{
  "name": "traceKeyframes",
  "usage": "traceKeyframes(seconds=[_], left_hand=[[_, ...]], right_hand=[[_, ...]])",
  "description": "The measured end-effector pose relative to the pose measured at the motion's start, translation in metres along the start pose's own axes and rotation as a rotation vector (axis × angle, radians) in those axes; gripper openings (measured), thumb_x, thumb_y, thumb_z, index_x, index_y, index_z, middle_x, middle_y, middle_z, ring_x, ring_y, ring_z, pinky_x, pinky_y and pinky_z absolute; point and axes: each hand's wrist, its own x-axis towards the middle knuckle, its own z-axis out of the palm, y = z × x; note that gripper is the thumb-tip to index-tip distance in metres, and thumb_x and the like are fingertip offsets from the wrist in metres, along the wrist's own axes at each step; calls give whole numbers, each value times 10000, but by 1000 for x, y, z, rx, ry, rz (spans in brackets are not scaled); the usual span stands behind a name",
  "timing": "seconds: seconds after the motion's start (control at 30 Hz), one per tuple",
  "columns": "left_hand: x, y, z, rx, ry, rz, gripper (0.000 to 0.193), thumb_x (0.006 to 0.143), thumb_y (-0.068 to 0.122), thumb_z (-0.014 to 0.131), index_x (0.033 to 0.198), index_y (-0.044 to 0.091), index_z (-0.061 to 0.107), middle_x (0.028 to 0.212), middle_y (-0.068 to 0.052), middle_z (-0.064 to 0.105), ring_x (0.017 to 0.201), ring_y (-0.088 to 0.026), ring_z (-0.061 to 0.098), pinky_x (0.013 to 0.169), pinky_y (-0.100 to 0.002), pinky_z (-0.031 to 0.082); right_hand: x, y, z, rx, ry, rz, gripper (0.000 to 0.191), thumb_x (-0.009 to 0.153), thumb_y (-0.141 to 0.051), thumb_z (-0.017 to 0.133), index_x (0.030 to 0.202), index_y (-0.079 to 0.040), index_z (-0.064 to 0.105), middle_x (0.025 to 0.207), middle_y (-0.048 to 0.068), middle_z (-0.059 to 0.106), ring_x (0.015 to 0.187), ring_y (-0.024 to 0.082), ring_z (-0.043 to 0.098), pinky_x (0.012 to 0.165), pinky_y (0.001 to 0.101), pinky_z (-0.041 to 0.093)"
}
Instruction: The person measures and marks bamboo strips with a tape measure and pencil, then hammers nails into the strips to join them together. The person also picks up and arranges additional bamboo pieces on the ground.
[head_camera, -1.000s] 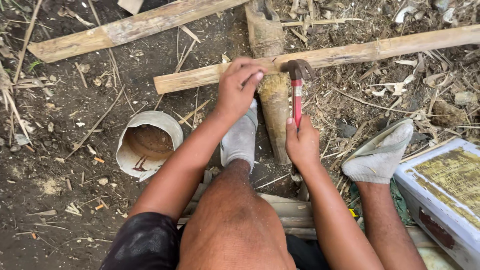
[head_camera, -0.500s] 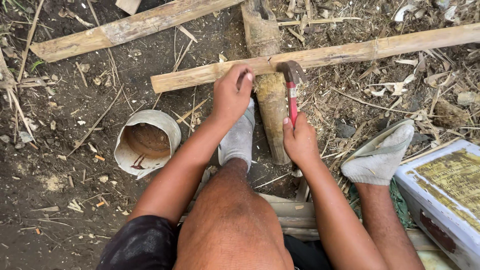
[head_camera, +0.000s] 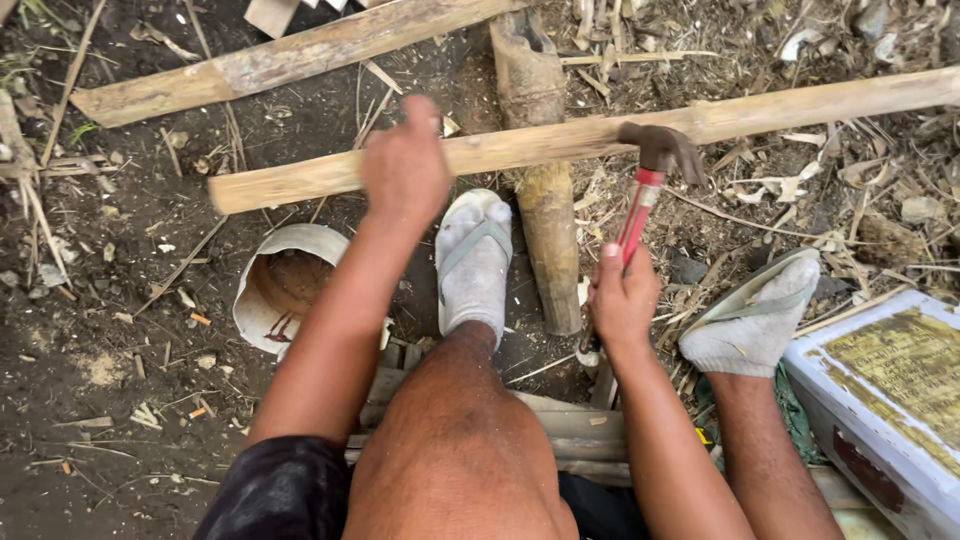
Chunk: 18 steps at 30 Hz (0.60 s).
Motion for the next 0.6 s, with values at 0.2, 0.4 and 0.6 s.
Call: traceKeyframes(seconds=[0.2, 0.4, 0.6], left_hand=[[-19, -98, -59, 44, 70, -68, 151, 1031, 54, 518, 1178, 62, 483, 678, -152, 661, 602, -380, 656, 729, -536, 483], [-23, -158, -68, 128, 73, -98, 186, 997, 23, 580, 1152, 51, 481, 672, -163, 667, 592, -377, 661, 797, -532, 501], [-22, -147, -65, 115, 301, -235, 120, 1004, -14, 532, 1098, 60, 543, 873, -164, 685, 840, -325, 681, 786, -478, 524]], right_hand=[[7, -3, 2, -45, 9, -5, 282, 1097, -282, 534, 929, -56, 511, 637, 1, 542, 470, 88, 520, 423, 267, 426], [15, 6, 8, -354, -7, -70, 321, 1089, -325, 557, 952, -35, 558, 640, 72, 602, 531, 172, 599, 519, 353, 475], [22, 10, 13, -571, -96, -119, 296, 1074, -311, 550, 989, -28, 558, 672, 156, 630, 593, 320, 647, 581, 469, 499]])
